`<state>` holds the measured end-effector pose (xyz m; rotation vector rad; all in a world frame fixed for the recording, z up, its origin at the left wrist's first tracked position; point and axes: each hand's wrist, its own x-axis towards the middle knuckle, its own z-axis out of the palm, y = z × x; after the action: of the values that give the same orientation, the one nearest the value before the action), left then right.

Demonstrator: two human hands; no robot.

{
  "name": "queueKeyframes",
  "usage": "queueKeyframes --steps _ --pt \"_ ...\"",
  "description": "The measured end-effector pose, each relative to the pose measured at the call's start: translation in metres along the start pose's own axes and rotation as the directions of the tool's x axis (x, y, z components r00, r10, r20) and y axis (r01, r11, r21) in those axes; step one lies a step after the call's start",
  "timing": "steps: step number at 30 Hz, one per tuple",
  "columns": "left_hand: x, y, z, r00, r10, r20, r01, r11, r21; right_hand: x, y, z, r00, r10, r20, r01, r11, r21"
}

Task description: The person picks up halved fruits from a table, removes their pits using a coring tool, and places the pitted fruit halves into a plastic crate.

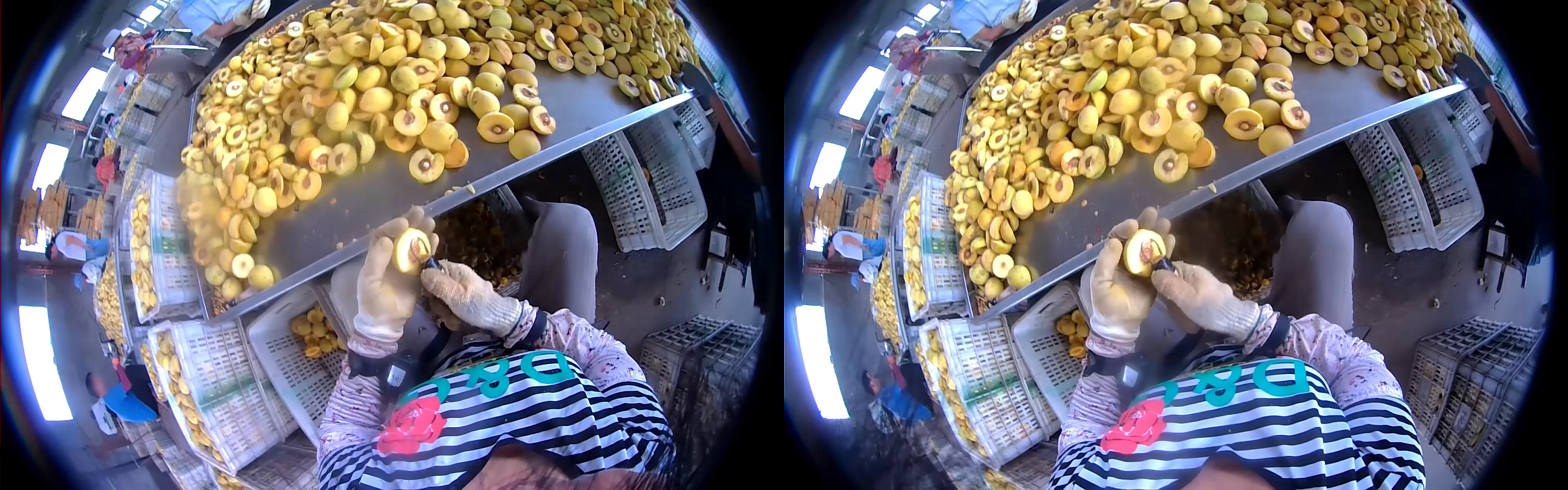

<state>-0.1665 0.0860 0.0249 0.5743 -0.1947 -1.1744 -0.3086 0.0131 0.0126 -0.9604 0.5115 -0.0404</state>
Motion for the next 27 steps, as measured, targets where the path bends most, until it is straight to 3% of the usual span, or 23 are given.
queueKeyframes --steps 2,4,6,9,12,15,21,22,25,26,27 --pt "-0.008 -0.003 -0.005 0.997 0.075 -0.003 -0.075 0.994 0.085 0.0 0.001 0.005 0.997 0.051 -0.051 -0.049 0.998 0.045" --pt "-0.011 -0.005 -0.012 0.988 0.157 0.001 -0.153 0.963 0.223 0.003 0.011 0.002 0.995 0.075 -0.062 -0.081 0.99 -0.114" --pt "-0.017 -0.001 -0.012 0.981 0.165 -0.099 -0.136 0.959 0.248 0.001 0.006 0.011 0.987 0.109 -0.121 -0.143 0.934 -0.328" --pt "-0.022 -0.001 -0.009 0.947 0.22 -0.236 -0.121 0.919 0.375 0.003 -0.003 0.024 0.99 0.084 -0.117 -0.13 0.864 -0.485" --pt "-0.023 -0.001 -0.014 0.925 0.273 -0.264 -0.143 0.895 0.423 0.006 -0.002 0.031 0.995 0.026 -0.097 -0.073 0.852 -0.519" --pt "-0.029 0.006 -0.014 0.921 0.208 -0.33 -0.06 0.911 0.407 0.009 0.002 0.037 0.998 0.007 -0.07 -0.047 0.812 -0.582" --pt "-0.027 0.006 -0.002 0.829 0.473 -0.296 -0.221 0.766 0.604 0.018 0.02 0.033 0.996 -0.08 0.047 0.093 0.823 -0.561" --pt "-0.029 0.011 -0.005 0.875 0.426 -0.229 -0.184 0.731 0.657 0.016 0.017 0.033 0.995 -0.079 0.056 0.097 0.822 -0.562" --pt "-0.03 0.038 0.0 0.996 0.085 -0.038 -0.011 0.51 0.86 0.009 0.009 0.027 0.997 -0.046 0.065 0.075 0.799 -0.597" --pt "-0.028 0.036 -0.009 0.997 0.072 0.01 -0.047 0.534 0.844 0.009 0.014 0.023 0.997 -0.028 0.074 0.065 0.819 -0.57" --pt "-0.027 0.031 -0.003 0.986 0.162 -0.046 -0.062 0.603 0.795 0.01 0.015 0.021 0.996 -0.012 0.086 0.058 0.837 -0.544"
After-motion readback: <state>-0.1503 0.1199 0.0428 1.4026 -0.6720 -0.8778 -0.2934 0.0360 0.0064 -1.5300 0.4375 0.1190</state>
